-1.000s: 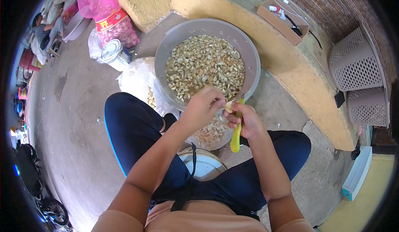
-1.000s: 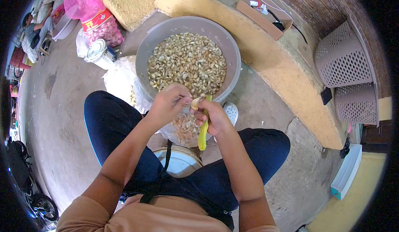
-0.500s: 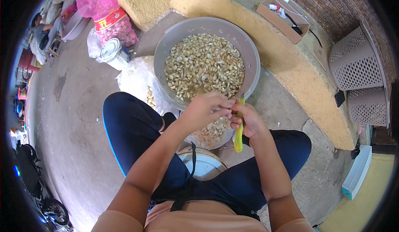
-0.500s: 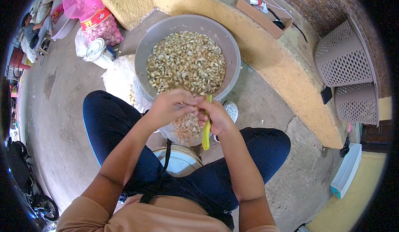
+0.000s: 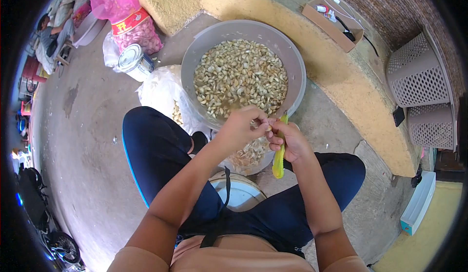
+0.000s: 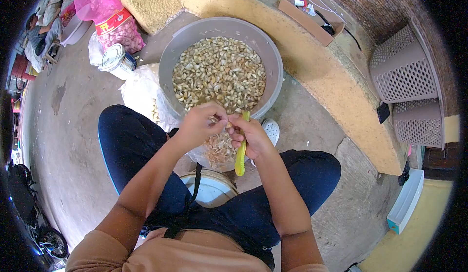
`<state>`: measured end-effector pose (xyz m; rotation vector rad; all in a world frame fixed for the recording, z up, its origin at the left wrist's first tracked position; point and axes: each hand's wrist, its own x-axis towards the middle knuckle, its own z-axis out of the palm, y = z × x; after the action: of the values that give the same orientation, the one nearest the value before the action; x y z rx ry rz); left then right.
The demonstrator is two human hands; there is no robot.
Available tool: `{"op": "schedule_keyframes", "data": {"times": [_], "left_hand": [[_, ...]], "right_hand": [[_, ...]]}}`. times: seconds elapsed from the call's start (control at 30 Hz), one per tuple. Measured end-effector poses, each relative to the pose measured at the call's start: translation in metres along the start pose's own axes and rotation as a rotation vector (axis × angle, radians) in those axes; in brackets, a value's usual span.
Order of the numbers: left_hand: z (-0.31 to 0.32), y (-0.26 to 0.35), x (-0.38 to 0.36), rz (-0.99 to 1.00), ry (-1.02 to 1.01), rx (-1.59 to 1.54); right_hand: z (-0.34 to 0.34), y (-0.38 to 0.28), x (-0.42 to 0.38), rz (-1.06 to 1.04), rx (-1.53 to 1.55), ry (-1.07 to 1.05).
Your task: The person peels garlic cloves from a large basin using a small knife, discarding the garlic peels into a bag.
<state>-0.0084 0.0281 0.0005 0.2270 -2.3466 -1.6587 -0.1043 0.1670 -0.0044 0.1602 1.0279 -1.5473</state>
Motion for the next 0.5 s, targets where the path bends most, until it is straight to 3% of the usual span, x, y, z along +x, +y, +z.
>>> {"op": "schedule_keyframes", "data": {"times": [0.1,0.3,0.5], "left_hand": [[0.005,0.000,0.001,-0.070,0.067,0.056],[0.006,-0.015,0.001,-0.021,0.061,0.139],[0.007,-0.018,0.001,-0.024,0.052,0.191]], "right_hand": [[0.007,0.001,-0.003,-0.057,-0.020,0.024],[0.011,0.010,-0.001,-0.279,-0.600,0.137],[-0.003,0.019,0.014,-0.687,-1.071,0.187]]}}
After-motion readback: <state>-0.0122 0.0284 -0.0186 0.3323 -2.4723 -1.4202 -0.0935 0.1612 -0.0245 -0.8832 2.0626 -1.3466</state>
